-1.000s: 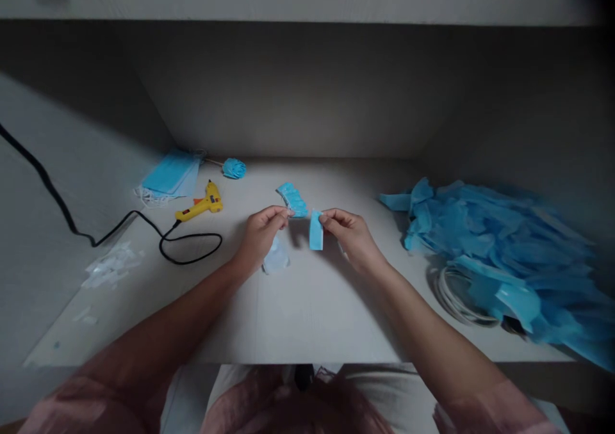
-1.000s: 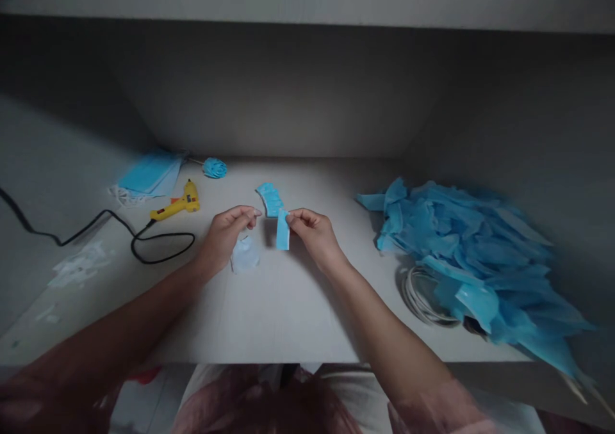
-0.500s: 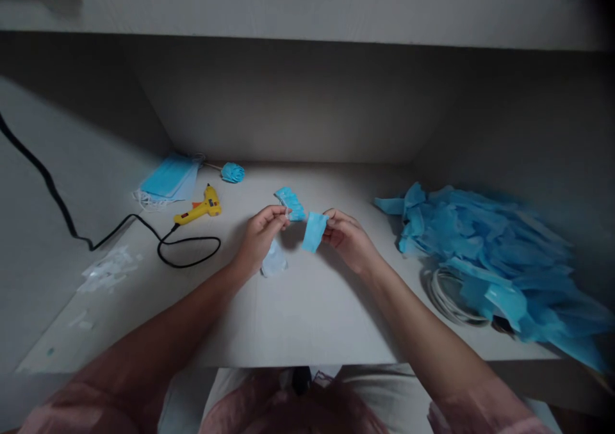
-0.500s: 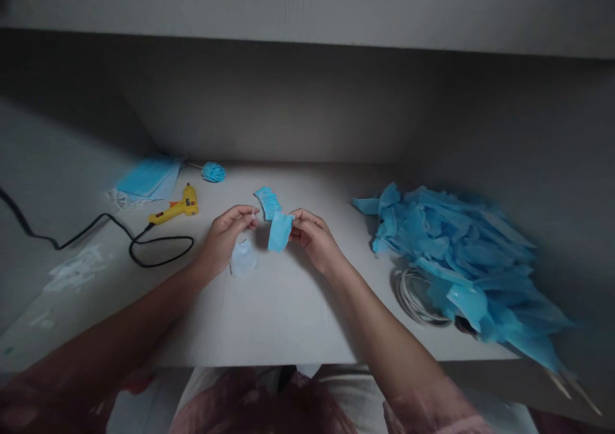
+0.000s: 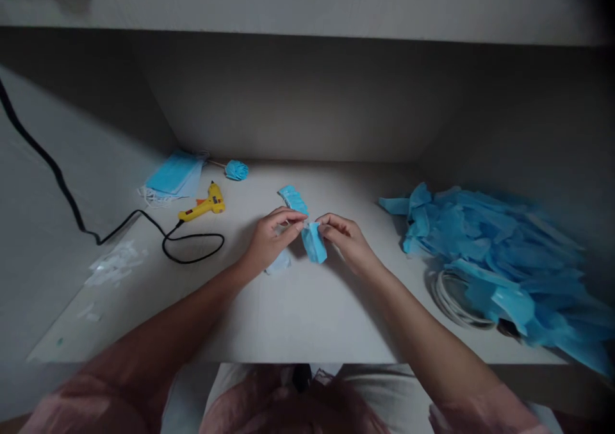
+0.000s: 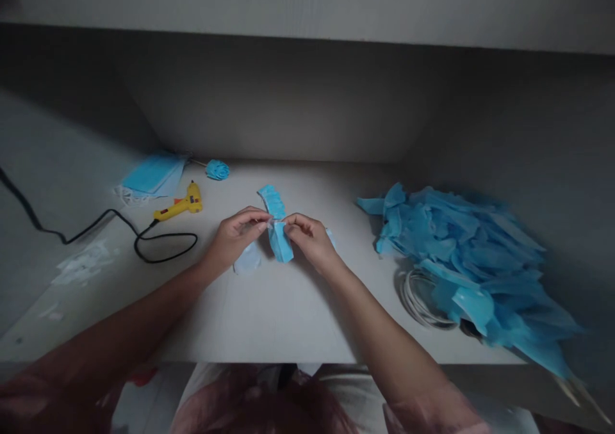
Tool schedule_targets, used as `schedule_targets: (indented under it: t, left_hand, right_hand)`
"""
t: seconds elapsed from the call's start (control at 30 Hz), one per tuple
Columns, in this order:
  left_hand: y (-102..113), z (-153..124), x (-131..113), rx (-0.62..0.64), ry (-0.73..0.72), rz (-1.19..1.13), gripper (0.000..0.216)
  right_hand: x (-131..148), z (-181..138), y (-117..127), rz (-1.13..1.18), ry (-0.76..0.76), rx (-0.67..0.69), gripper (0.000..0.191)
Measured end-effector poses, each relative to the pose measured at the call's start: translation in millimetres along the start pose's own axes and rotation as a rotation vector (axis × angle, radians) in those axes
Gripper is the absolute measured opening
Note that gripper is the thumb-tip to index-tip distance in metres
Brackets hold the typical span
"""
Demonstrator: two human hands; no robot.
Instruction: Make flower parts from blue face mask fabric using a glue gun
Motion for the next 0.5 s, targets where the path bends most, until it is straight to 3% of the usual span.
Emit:
schedule_targets:
  t: [0.5]
  left_hand:
    - [-1.7,0.1,3.7,0.015,-0.037,0.048,0.008]
  right_hand:
    - [1.1,-3.7,-8.2,-0.033,0.000,0.086,0.024]
Point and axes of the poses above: each hand's wrist, its own z-axis towards the middle knuckle, its own y-axis out of the back of the hand, x = y × z, the point moved 2 cm from there along z, towards the middle knuckle
